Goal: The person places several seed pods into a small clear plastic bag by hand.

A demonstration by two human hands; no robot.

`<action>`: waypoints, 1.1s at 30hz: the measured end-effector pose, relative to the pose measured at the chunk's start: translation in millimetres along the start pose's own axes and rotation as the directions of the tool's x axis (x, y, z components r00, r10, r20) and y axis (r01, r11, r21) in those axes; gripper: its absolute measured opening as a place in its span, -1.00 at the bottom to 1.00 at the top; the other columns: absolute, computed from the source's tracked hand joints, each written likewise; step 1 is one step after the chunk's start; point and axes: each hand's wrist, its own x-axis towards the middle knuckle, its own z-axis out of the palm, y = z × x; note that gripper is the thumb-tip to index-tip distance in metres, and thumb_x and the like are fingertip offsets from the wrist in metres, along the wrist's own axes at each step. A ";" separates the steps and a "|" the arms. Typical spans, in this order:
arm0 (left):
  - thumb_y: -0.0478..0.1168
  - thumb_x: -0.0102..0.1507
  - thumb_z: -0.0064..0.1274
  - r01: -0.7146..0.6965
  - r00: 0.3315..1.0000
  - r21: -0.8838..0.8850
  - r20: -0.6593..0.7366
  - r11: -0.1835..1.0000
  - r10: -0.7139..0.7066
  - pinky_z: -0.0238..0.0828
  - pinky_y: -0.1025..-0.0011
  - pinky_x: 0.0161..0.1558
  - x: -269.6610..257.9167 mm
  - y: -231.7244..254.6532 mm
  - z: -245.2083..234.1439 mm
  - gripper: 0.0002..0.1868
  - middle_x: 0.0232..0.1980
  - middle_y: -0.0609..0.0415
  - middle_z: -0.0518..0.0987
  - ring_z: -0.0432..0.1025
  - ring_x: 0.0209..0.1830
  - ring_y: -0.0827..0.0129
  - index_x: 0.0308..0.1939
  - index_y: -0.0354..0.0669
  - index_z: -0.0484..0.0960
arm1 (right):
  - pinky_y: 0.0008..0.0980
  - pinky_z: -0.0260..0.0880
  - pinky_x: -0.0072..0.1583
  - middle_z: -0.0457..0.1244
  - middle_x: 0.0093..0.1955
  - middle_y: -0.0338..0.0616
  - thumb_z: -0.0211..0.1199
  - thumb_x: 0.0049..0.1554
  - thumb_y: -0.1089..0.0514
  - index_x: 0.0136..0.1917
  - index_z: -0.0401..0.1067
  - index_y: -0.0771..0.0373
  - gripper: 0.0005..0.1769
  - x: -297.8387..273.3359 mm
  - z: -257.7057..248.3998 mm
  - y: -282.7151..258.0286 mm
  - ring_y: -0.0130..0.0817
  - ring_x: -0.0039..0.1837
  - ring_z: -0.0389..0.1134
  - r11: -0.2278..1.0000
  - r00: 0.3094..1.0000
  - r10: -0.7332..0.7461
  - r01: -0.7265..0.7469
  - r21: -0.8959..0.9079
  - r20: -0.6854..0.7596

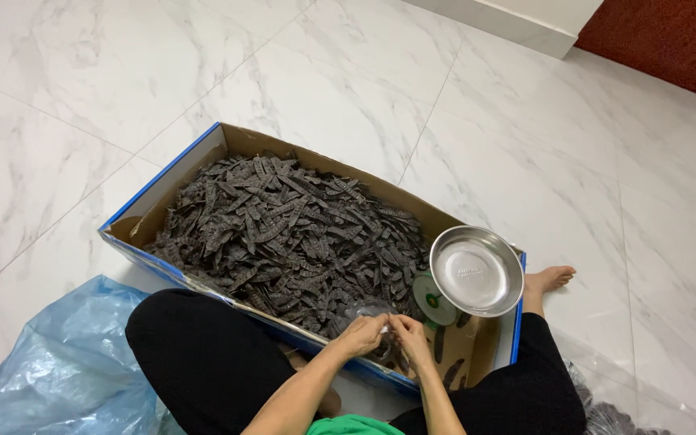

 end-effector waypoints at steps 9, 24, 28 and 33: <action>-0.26 0.41 -0.19 0.003 0.999 -0.231 -0.032 0.973 -0.011 0.45 0.04 -0.16 -6.7 8.6 -0.5 -0.84 -0.19 -0.34 0.60 0.55 -0.16 -0.18 -0.03 -0.27 0.43 | -0.51 0.33 -0.22 0.39 -0.25 -0.25 0.30 0.15 0.20 -0.01 0.60 0.37 -0.80 -3.2 -9.7 7.1 -0.56 -0.28 0.32 0.999 0.996 -0.045 0.043 0.022 0.076; -0.26 0.40 -0.18 0.397 0.887 -0.780 0.190 0.485 -0.421 0.46 0.30 -0.41 22.4 -60.3 34.9 -0.84 -0.38 -0.07 0.63 0.52 -0.49 0.26 -0.14 -0.21 0.51 | -0.54 0.31 -0.19 0.35 -0.20 -0.24 0.29 0.11 0.33 0.04 0.46 0.33 -0.80 -25.1 7.2 -0.1 -0.55 -0.23 0.31 0.989 0.990 -0.144 0.144 0.023 0.001; -0.29 0.37 0.00 0.317 0.861 -0.851 0.074 0.418 -0.503 0.44 0.44 -0.44 21.6 -63.9 43.7 -0.89 -0.37 0.04 0.62 0.51 -0.47 0.43 -0.20 -0.28 0.57 | -0.59 0.33 -0.10 0.33 -0.17 -0.30 0.29 0.12 0.36 0.00 0.41 0.30 -0.83 -18.9 13.3 27.5 -0.62 -0.14 0.32 0.979 0.976 -0.186 0.194 -0.065 0.110; -0.28 0.34 0.02 0.353 0.890 -0.765 0.096 0.539 -0.447 0.43 0.41 -0.42 21.9 -56.8 40.1 -0.88 -0.40 0.07 0.62 0.50 -0.47 0.41 -0.24 -0.26 0.59 | -0.49 0.33 -0.11 0.33 -0.17 -0.23 0.29 0.11 0.36 0.01 0.36 0.30 -0.80 -18.7 15.6 17.0 -0.52 -0.16 0.32 0.932 0.977 -0.210 0.211 -0.294 0.035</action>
